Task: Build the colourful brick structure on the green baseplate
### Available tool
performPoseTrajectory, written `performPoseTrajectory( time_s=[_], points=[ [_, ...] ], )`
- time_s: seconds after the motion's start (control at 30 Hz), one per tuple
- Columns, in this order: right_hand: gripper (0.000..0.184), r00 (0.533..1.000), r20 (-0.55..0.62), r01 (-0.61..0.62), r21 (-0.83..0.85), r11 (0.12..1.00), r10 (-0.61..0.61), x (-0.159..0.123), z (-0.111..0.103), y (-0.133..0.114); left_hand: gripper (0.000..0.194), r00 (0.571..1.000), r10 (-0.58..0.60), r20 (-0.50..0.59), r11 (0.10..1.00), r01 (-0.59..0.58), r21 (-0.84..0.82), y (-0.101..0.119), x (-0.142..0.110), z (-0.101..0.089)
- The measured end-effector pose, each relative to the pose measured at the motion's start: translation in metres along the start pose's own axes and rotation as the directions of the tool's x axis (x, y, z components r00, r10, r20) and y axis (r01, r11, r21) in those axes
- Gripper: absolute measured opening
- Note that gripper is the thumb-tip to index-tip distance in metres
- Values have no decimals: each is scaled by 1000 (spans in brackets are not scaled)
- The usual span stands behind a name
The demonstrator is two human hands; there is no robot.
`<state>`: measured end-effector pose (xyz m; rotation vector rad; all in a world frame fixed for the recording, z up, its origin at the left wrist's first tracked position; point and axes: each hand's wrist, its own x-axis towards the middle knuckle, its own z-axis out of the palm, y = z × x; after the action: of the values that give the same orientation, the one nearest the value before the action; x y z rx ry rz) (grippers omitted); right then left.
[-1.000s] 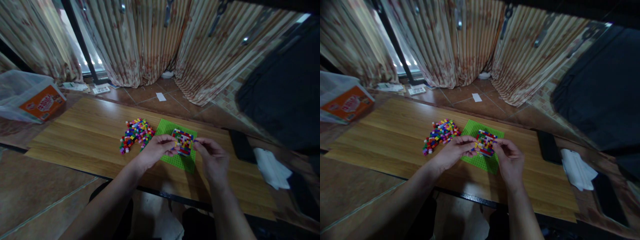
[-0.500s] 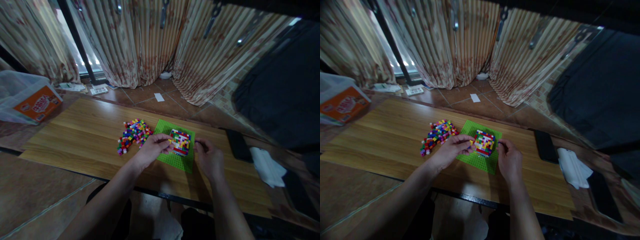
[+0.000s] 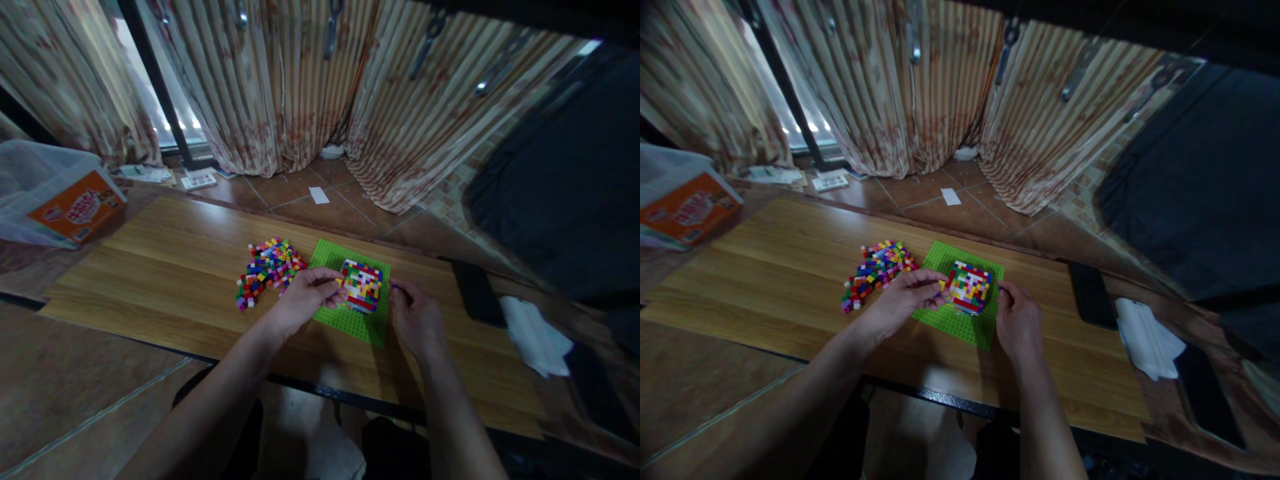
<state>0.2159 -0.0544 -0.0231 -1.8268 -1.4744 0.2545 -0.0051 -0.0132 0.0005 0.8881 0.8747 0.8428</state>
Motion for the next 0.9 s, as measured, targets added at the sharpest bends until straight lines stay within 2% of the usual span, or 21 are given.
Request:
performPoseTrajectory(
  time_s=[0.33,0.5,0.7,0.8,0.9],
  points=[
    [29,982,77,-186,253,950,171,-2,2,-3,16,1000,6,-15,1000,-5,8,1,-1,1],
    [25,985,61,-169,243,955,159,-2,0,-8,15,1000,-3,-24,1000,4,10,0,0,1],
    [21,988,42,-156,330,931,151,-2,7,-7,17,1000,4,-18,1000,-4,11,-2,2,-1],
    [20,979,46,-202,384,901,200,-1,13,-5,17,1000,7,-15,1000,-7,10,-2,2,-1],
    [20,959,56,-268,493,828,278,0,18,-4,15,1000,-6,-19,1000,6,10,0,1,0]
  ],
)
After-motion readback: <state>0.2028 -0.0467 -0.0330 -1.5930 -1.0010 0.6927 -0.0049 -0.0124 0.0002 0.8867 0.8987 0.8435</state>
